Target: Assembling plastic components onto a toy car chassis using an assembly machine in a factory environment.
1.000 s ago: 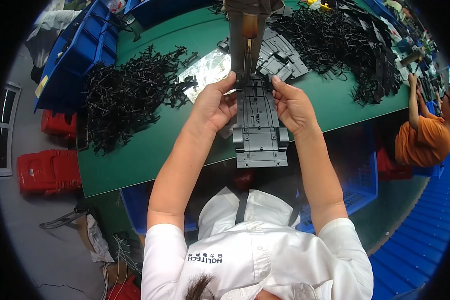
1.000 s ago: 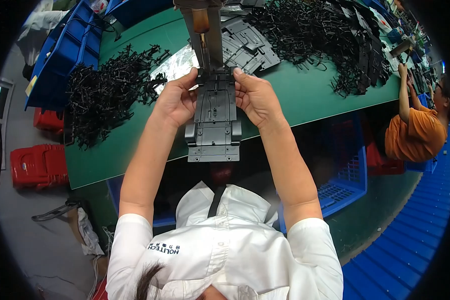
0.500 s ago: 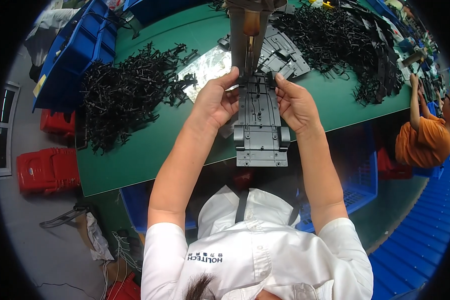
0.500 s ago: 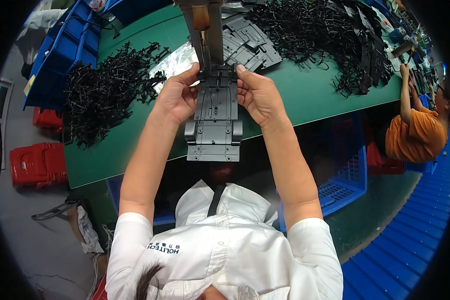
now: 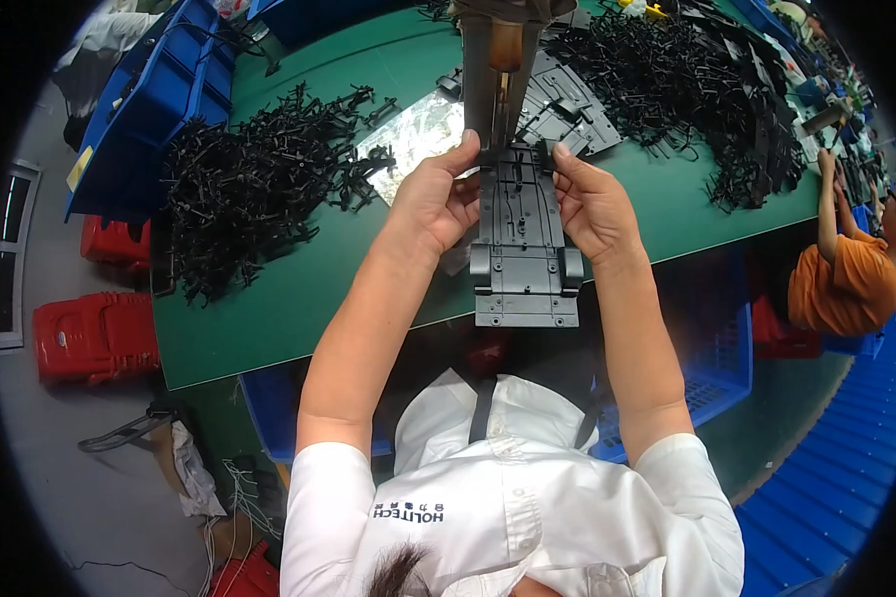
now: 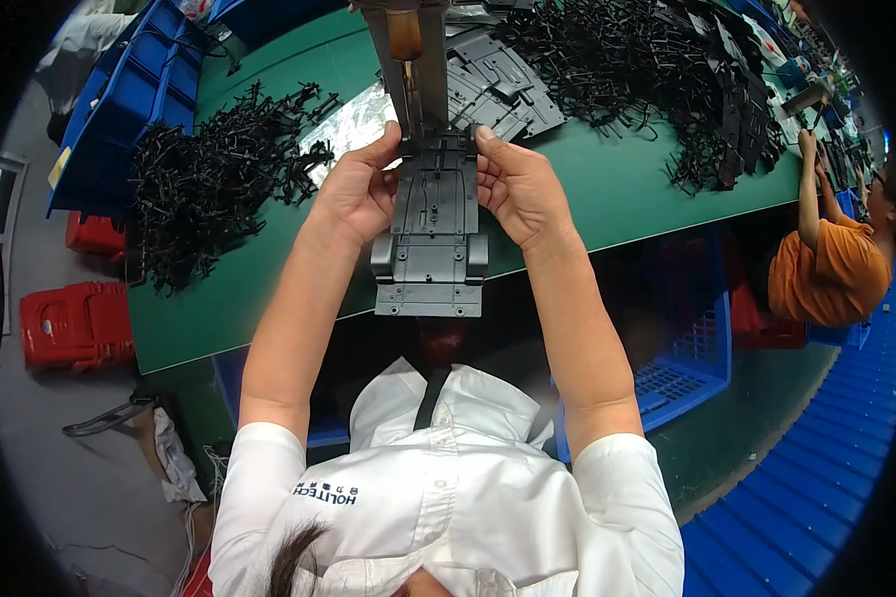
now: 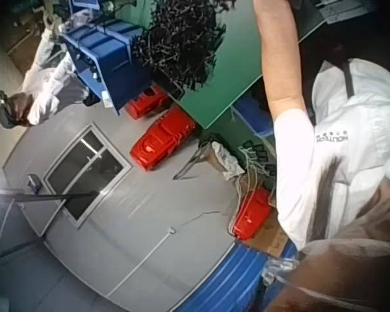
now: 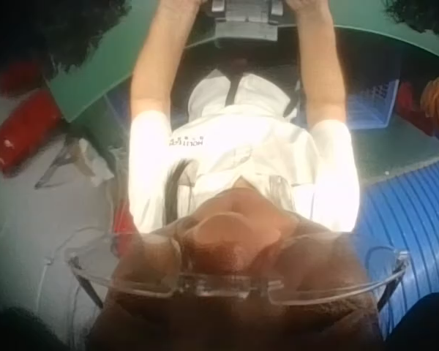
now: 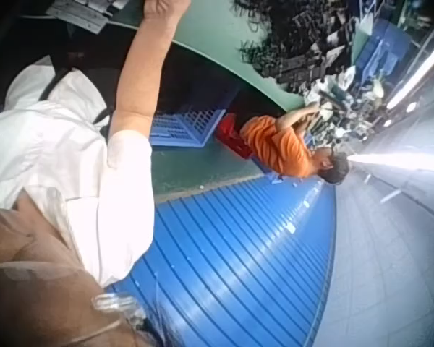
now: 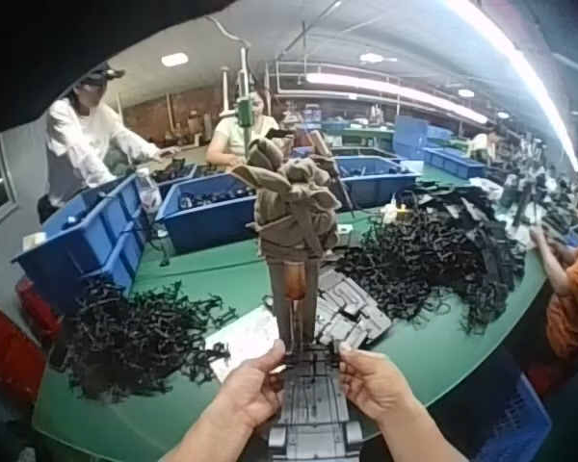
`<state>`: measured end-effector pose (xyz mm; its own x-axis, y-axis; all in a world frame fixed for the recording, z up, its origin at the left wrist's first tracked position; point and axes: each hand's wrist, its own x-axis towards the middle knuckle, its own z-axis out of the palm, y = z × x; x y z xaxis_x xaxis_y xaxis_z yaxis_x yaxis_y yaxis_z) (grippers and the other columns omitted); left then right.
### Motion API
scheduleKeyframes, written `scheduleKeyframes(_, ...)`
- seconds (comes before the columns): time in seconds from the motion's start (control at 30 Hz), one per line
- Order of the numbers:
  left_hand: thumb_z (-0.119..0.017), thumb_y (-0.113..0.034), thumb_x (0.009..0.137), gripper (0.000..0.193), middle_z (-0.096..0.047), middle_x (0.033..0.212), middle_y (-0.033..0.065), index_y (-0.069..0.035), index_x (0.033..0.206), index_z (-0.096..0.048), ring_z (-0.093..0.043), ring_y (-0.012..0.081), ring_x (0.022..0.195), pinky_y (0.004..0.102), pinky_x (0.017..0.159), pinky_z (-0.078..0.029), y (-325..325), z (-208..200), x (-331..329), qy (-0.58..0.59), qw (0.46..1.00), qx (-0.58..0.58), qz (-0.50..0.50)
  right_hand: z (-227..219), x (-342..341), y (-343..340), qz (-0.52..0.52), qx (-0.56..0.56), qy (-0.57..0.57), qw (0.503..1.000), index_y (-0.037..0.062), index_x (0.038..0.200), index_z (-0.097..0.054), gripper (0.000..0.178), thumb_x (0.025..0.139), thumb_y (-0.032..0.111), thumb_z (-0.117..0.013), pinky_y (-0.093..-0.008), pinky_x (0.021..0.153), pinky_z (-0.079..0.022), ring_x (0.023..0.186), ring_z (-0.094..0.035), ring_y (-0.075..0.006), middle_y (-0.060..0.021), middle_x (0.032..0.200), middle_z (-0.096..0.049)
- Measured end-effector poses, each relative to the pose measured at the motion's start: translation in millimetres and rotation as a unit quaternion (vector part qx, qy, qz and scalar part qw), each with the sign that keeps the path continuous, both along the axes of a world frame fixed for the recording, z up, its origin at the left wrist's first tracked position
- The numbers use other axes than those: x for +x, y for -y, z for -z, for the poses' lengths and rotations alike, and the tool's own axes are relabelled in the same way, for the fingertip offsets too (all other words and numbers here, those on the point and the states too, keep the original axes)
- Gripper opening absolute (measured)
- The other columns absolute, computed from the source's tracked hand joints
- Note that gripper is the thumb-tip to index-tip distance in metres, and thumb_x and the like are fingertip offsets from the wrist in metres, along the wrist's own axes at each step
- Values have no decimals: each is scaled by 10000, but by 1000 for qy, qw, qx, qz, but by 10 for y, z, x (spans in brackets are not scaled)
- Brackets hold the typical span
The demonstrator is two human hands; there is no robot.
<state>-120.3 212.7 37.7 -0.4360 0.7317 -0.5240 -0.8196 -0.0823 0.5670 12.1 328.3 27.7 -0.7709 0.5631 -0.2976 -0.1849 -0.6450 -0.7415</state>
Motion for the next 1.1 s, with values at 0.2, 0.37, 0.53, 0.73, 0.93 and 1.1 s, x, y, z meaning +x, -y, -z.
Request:
scheduleKeyframes(0.2,-623,-228,844,247,-565,885,77,-12,944,-558,-553,152,761,290,650,-553,-11,-2,-2,3,1000,-4,-9,-16,-3,2,-6,0,-2,1000,36,871,-596,180,884,214,-572,-217,606,-501,669,-580,-90,-16,762,-603)
scheduleKeyframes(0.37,-630,-228,839,225,-590,846,60,-30,927,-572,-559,138,738,274,630,-544,-15,-8,3,1,1000,-10,-7,24,-1,-27,-6,-3,-2,1000,42,873,-598,175,884,216,-573,-209,601,-497,674,-579,-84,-13,761,-604)
scheduleKeyframes(0.53,-640,-238,832,221,-607,838,47,-45,923,-582,-574,129,728,259,605,-533,-12,14,-2,-1,1000,-10,-4,41,-2,-22,-1,-4,2,1000,44,876,-600,180,886,221,-571,-206,587,-492,656,-577,-80,-12,754,-608)
scheduleKeyframes(0.73,-642,-232,830,220,-606,841,54,-39,919,-582,-582,133,741,253,621,-540,-8,13,-7,-4,1000,-2,-2,6,14,-4,3,3,3,1000,36,874,-599,197,888,230,-567,-212,589,-495,657,-581,-86,-19,756,-610)
scheduleKeyframes(0.93,-632,-222,839,222,-607,847,65,-26,928,-579,-587,138,738,262,634,-552,-11,-16,7,-9,1000,-4,-3,14,9,-11,5,7,8,1000,33,870,-598,197,883,228,-575,-215,593,-498,657,-582,-92,-25,759,-610)
scheduleKeyframes(1.1,-633,-216,838,222,-608,855,72,-23,932,-578,-586,136,740,250,625,-551,-12,-7,8,-11,1000,-1,-5,22,9,-23,1,-2,8,1000,36,867,-598,189,880,224,-580,-216,594,-499,655,-581,-92,-23,759,-610)
